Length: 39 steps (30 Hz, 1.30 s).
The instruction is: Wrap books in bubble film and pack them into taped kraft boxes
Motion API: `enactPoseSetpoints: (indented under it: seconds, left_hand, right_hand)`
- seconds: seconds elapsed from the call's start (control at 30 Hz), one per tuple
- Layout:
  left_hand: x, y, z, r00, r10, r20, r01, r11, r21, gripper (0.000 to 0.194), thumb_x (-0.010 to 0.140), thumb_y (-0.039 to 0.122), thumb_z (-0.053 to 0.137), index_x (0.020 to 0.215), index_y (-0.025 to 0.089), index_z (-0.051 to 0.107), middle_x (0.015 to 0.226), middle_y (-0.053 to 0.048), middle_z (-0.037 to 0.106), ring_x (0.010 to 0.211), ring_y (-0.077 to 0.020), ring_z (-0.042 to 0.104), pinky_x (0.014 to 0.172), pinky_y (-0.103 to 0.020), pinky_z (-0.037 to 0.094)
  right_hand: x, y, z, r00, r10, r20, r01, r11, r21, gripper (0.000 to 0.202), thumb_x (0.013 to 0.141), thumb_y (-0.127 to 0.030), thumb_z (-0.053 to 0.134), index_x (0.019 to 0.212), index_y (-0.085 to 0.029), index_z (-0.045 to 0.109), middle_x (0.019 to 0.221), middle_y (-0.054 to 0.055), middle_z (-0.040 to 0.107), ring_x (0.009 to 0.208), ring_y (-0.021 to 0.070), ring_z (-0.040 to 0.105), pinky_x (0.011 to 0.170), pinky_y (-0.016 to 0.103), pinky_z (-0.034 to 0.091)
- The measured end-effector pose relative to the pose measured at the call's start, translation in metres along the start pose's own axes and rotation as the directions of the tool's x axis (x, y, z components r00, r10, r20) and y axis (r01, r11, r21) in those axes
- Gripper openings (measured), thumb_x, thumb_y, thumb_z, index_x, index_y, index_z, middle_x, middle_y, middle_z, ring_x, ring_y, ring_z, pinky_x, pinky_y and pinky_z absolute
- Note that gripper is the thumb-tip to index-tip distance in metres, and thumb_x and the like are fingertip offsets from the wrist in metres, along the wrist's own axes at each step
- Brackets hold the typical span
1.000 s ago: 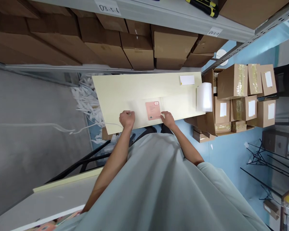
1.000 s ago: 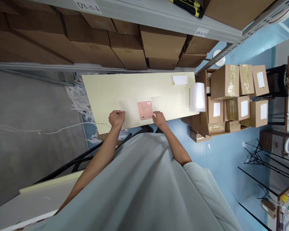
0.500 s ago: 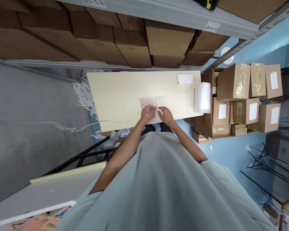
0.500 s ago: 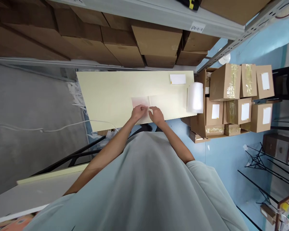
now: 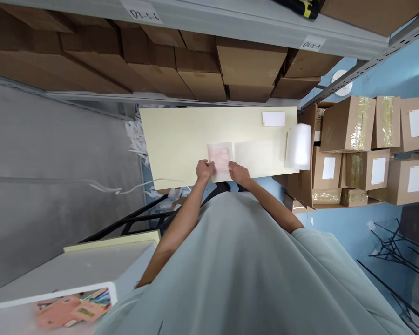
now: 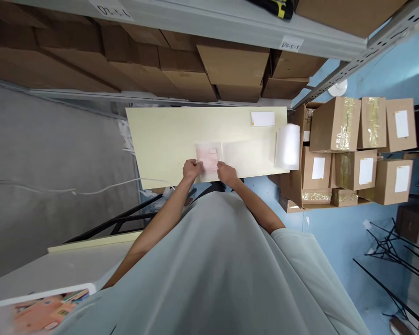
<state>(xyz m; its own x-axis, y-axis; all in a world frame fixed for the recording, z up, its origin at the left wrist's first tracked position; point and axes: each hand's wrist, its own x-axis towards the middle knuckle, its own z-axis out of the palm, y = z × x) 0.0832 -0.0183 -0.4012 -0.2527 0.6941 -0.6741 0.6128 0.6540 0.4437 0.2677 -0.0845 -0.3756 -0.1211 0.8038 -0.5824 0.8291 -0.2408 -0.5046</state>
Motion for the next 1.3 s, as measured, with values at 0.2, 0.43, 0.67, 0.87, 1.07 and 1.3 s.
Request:
enactPoseSetpoints:
  seconds: [0.2, 0.43, 0.67, 0.87, 1.07, 1.3]
  left_hand:
    - [-0.007, 0.014, -0.011, 0.983, 0.101, 0.151, -0.067, 0.975, -0.212, 0.035, 0.079, 0.053, 0.079, 0.084, 0.022, 0.063, 0.076, -0.002, 0.066, 0.081, -0.0220, 0.064, 0.072, -0.031, 0.050]
    - [-0.038, 0.063, -0.080, 0.892, 0.371, 0.258, -0.163, 0.797, -0.582, 0.067, 0.063, 0.072, 0.090, 0.094, 0.019, 0.065, 0.088, -0.007, 0.075, 0.084, -0.0235, 0.072, 0.075, -0.034, 0.060]
    - [-0.050, 0.112, -0.149, 0.796, 0.556, 0.240, -0.193, 0.608, -0.770, 0.072, 0.063, 0.068, 0.099, 0.106, 0.016, 0.074, 0.108, -0.014, 0.083, 0.099, -0.0286, 0.078, 0.086, -0.039, 0.064]
    - [-0.079, 0.134, -0.157, 0.845, 0.503, -0.185, -0.492, 0.594, -0.637, 0.071, 0.067, 0.068, 0.096, 0.114, 0.020, 0.073, 0.131, -0.017, 0.077, 0.118, -0.0325, 0.075, 0.102, -0.049, 0.064]
    - [-0.112, 0.139, -0.158, 0.733, 0.669, -0.128, -0.562, 0.488, -0.668, 0.068, 0.075, 0.072, 0.090, 0.115, 0.019, 0.074, 0.129, -0.017, 0.079, 0.109, -0.0312, 0.080, 0.095, -0.047, 0.067]
    - [-0.108, 0.122, -0.167, 0.702, 0.709, -0.063, -0.486, 0.413, -0.770, 0.074, 0.077, 0.075, 0.088, 0.121, 0.016, 0.080, 0.117, -0.018, 0.085, 0.113, -0.0359, 0.081, 0.097, -0.046, 0.067]
  right_hand:
    - [0.003, -0.004, -0.004, 0.999, 0.023, -0.030, -0.018, 0.985, 0.170, 0.040, 0.105, -0.019, 0.061, 0.145, -0.019, 0.070, 0.159, 0.015, 0.067, 0.140, 0.0321, 0.069, 0.121, 0.045, 0.054]
    - [0.005, -0.040, -0.069, 0.903, 0.273, -0.331, 0.006, 0.764, 0.646, 0.092, 0.074, -0.052, 0.097, 0.151, -0.017, 0.059, 0.149, 0.020, 0.069, 0.140, 0.0355, 0.067, 0.116, 0.046, 0.057]
    - [-0.011, -0.101, -0.161, 0.912, -0.001, -0.410, 0.370, 0.432, 0.823, 0.061, 0.071, -0.077, 0.088, 0.088, -0.020, 0.072, 0.087, 0.003, 0.075, 0.083, 0.0219, 0.070, 0.076, 0.031, 0.056]
    - [-0.039, -0.144, -0.193, 0.818, -0.019, -0.575, 0.521, 0.448, 0.727, 0.049, 0.080, -0.067, 0.086, 0.077, -0.020, 0.075, 0.076, 0.001, 0.067, 0.074, 0.0177, 0.058, 0.070, 0.030, 0.048]
    - [-0.033, -0.172, -0.188, 0.788, -0.079, -0.611, 0.568, 0.477, 0.671, 0.043, 0.084, -0.063, 0.083, 0.084, -0.020, 0.081, 0.090, 0.006, 0.079, 0.086, 0.0239, 0.070, 0.083, 0.035, 0.057]
    - [-0.019, -0.184, -0.179, 0.825, -0.177, -0.537, 0.521, 0.608, 0.599, 0.035, 0.088, -0.053, 0.078, 0.100, -0.021, 0.082, 0.092, 0.005, 0.081, 0.085, 0.0235, 0.074, 0.082, 0.034, 0.060]
